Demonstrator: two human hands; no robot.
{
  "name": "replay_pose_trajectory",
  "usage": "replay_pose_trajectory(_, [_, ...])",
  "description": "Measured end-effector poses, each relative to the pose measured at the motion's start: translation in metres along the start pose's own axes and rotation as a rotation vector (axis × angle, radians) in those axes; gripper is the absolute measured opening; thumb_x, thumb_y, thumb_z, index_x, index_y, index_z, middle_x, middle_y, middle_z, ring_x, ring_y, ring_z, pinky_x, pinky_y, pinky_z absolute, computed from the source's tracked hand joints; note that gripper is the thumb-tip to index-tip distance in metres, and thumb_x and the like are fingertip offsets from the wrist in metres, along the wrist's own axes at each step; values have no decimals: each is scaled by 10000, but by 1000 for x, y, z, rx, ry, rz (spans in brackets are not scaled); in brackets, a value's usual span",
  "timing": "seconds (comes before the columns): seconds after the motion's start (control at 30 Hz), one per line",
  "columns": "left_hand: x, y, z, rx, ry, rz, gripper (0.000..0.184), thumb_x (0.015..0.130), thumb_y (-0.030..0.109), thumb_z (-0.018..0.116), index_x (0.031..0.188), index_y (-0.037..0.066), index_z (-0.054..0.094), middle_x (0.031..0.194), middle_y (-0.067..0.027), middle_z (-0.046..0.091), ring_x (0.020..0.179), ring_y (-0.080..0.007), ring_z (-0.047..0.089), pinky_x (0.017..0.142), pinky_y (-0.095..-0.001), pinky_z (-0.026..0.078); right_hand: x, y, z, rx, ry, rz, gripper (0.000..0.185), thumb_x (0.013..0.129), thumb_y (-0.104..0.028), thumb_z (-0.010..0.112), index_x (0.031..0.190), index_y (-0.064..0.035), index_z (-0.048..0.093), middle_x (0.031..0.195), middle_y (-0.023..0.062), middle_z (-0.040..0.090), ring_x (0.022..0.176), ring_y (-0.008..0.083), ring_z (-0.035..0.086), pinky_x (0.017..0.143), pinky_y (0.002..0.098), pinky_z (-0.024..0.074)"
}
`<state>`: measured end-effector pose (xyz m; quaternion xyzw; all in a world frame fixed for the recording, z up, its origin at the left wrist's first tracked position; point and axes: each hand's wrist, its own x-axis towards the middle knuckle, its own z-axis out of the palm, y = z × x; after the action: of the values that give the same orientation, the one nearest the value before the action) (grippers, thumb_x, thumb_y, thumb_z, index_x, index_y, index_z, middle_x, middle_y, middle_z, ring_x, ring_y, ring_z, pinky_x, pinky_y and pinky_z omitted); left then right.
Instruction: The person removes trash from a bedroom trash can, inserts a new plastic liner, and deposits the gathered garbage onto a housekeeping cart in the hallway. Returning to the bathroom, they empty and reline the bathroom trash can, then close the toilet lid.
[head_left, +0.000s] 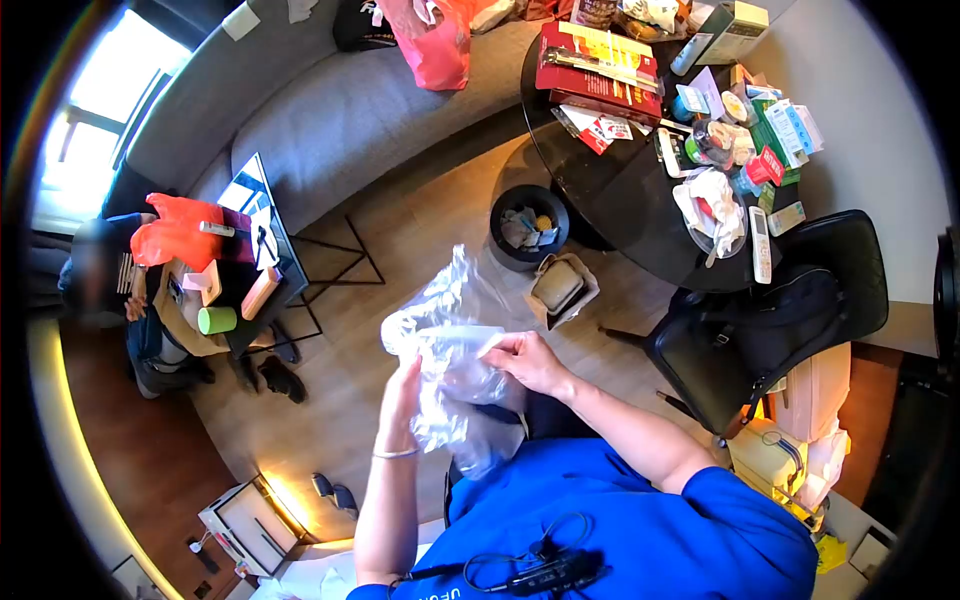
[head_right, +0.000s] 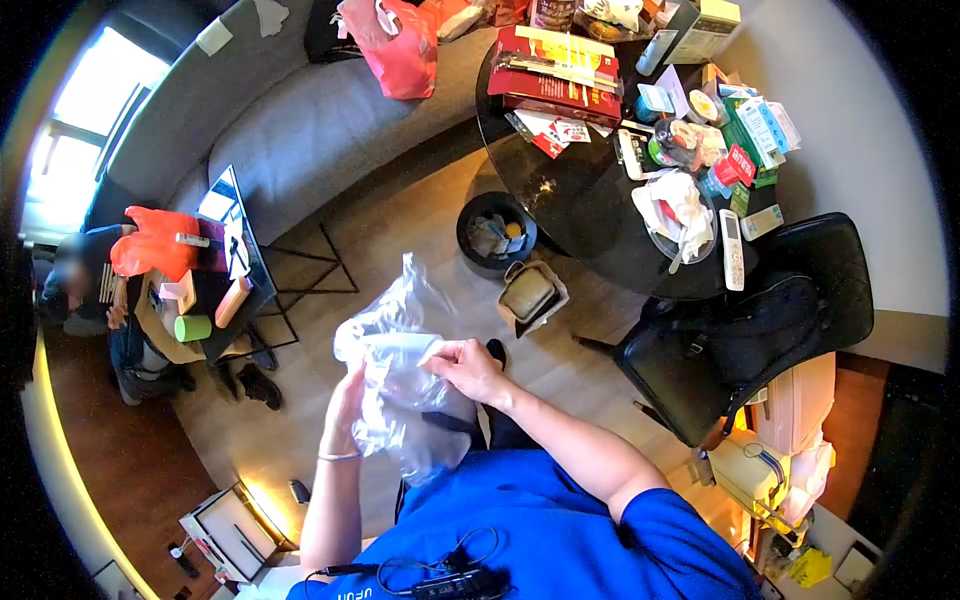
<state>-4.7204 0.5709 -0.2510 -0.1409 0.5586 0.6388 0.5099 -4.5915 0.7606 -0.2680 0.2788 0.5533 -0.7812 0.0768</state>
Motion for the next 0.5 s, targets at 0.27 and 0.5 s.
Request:
replay_pose_trajectory(0.27, [-72, 75, 97, 1352, -282, 549, 583, 624, 136, 740, 1126, 30, 463, 964, -91, 576, 845, -195, 547, 732, -318, 431, -53, -69, -12, -268, -219, -21, 204, 792, -189, 574, 877, -10, 620, 751, 46, 619, 691, 77, 538, 661, 242, 434])
replay_pose_trajectory(0.5, [-37, 55, 102, 498, -277, 211, 167, 718, 123, 690, 826, 25, 609, 721, 32, 557, 643, -32, 469, 571, -176, 386, -92, -78, -45, -161, -208, 22, 217, 775, -198, 625, 889, -14, 612, 764, 9, 603, 711, 64, 517, 659, 228, 425])
